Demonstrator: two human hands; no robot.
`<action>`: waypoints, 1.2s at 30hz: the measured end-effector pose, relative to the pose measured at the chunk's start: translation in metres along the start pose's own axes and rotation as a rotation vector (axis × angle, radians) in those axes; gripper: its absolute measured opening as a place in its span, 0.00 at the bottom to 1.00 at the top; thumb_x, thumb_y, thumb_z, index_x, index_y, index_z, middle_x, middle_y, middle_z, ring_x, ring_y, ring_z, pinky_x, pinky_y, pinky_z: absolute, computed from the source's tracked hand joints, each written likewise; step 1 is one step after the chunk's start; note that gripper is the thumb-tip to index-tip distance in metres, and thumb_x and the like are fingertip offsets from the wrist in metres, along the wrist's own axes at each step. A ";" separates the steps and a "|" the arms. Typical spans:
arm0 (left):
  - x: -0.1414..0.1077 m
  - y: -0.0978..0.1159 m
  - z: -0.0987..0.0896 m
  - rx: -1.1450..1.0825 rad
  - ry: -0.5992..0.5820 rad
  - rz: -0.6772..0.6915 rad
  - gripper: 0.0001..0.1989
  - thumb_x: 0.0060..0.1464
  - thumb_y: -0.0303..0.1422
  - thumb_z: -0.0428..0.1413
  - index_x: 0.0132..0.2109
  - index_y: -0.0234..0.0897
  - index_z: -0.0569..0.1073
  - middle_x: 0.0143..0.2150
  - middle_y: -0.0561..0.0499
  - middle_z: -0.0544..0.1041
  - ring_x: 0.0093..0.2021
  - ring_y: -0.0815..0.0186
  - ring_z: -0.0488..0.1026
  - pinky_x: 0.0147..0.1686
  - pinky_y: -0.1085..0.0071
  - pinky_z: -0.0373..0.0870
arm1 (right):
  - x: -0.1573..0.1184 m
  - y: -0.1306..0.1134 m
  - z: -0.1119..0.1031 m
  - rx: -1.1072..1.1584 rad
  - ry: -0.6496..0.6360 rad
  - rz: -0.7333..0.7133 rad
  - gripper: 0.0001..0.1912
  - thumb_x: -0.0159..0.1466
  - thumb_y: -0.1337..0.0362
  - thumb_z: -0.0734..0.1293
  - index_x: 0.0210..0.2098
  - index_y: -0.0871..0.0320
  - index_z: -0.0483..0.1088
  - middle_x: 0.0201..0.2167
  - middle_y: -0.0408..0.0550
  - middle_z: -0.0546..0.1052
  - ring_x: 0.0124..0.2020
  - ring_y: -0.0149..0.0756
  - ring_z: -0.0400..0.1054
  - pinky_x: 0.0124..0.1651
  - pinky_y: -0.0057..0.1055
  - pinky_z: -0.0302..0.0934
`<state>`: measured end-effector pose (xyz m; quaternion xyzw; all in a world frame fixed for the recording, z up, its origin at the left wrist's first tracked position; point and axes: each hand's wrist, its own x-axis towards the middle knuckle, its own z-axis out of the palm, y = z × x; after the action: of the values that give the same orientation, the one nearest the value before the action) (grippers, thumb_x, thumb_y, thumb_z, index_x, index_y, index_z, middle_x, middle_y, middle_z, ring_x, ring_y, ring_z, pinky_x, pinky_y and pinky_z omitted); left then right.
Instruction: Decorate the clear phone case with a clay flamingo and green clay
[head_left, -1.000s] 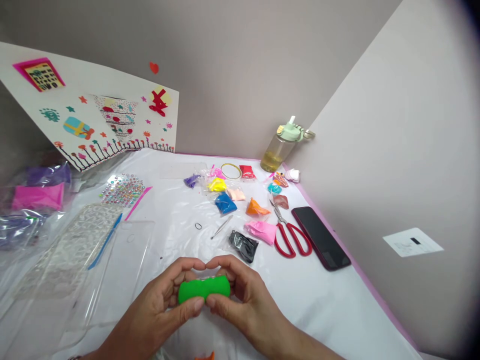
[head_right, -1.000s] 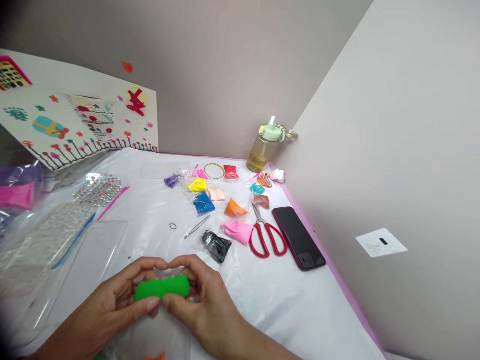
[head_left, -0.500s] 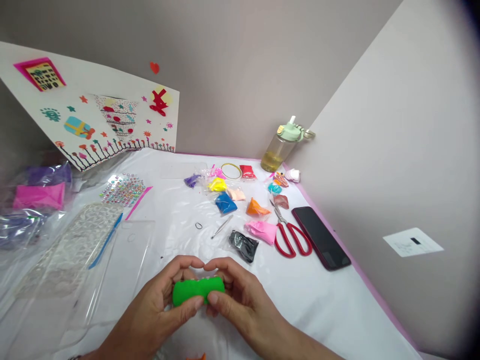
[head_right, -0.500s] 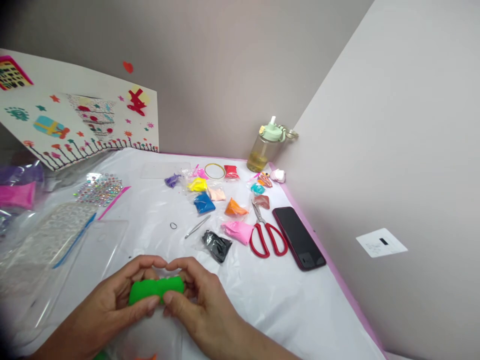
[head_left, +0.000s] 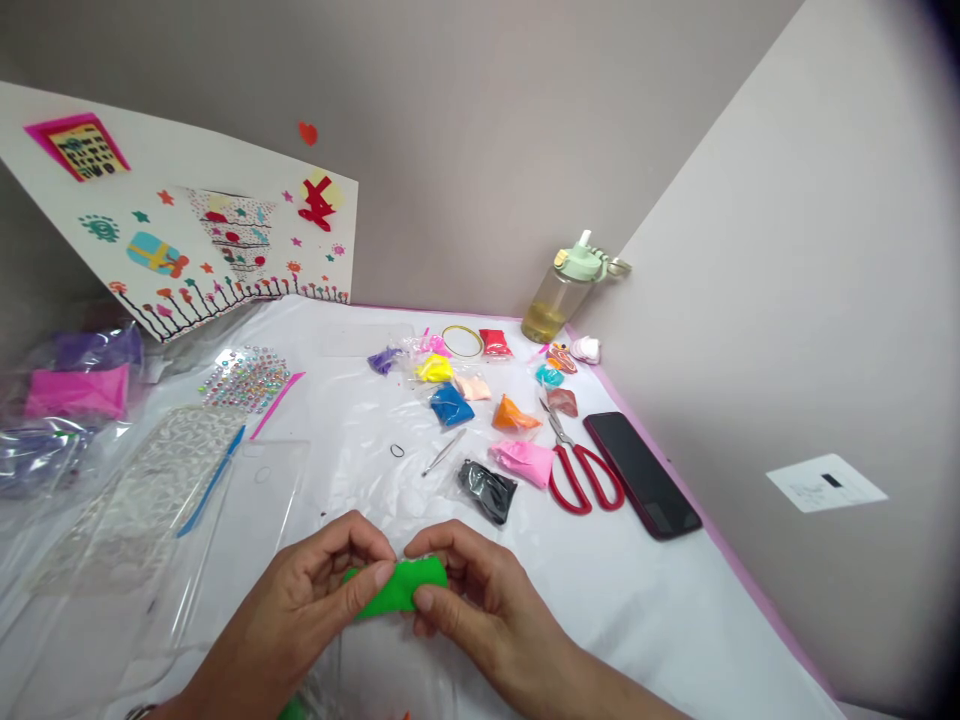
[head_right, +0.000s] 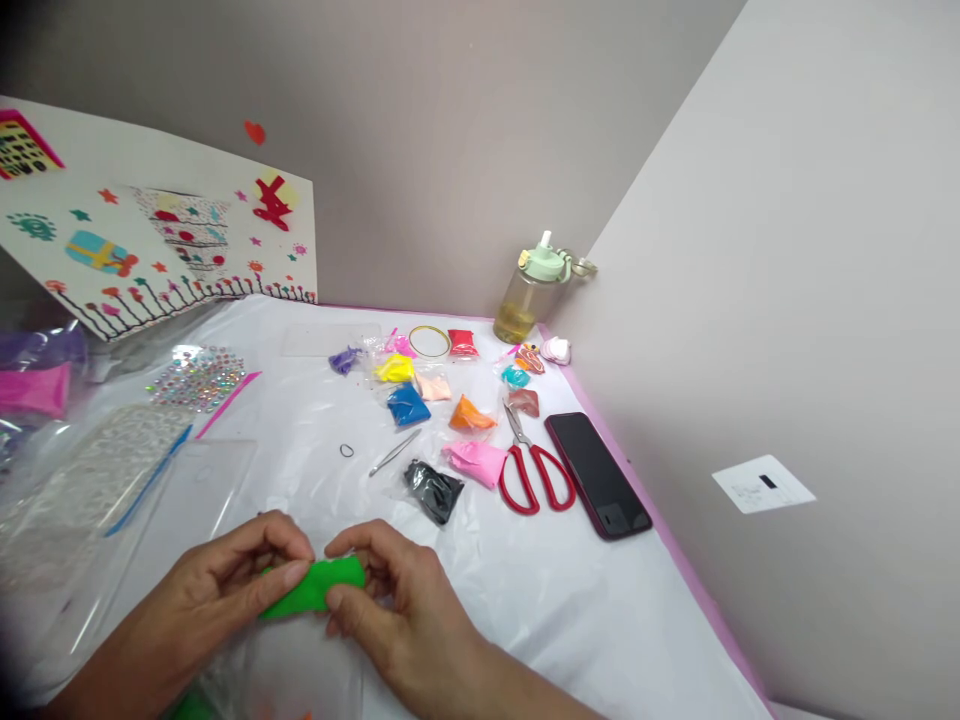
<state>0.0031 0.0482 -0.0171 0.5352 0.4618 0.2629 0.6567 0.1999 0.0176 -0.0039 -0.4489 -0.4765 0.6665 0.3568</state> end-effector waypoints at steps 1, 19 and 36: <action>0.000 0.000 0.000 0.006 -0.007 -0.001 0.14 0.59 0.47 0.58 0.34 0.42 0.74 0.30 0.56 0.72 0.34 0.65 0.69 0.35 0.74 0.66 | 0.000 0.000 0.000 -0.002 0.002 -0.004 0.09 0.64 0.60 0.69 0.42 0.57 0.70 0.30 0.42 0.71 0.31 0.32 0.67 0.37 0.30 0.59; 0.003 0.004 -0.006 0.102 -0.013 0.016 0.20 0.62 0.52 0.49 0.33 0.42 0.73 0.30 0.55 0.71 0.34 0.63 0.69 0.35 0.71 0.65 | 0.001 0.001 -0.001 0.096 -0.004 0.012 0.12 0.62 0.61 0.71 0.41 0.58 0.66 0.30 0.42 0.73 0.30 0.30 0.68 0.36 0.28 0.60; 0.006 -0.003 -0.009 -0.196 0.000 -0.117 0.14 0.58 0.48 0.60 0.40 0.44 0.76 0.32 0.57 0.76 0.31 0.68 0.75 0.35 0.74 0.70 | -0.006 -0.023 -0.049 -0.598 0.342 -0.219 0.13 0.71 0.54 0.61 0.42 0.55 0.72 0.34 0.46 0.78 0.34 0.35 0.72 0.39 0.30 0.64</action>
<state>-0.0027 0.0561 -0.0220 0.4407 0.4642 0.2680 0.7200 0.2491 0.0340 0.0129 -0.5847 -0.6290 0.3708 0.3536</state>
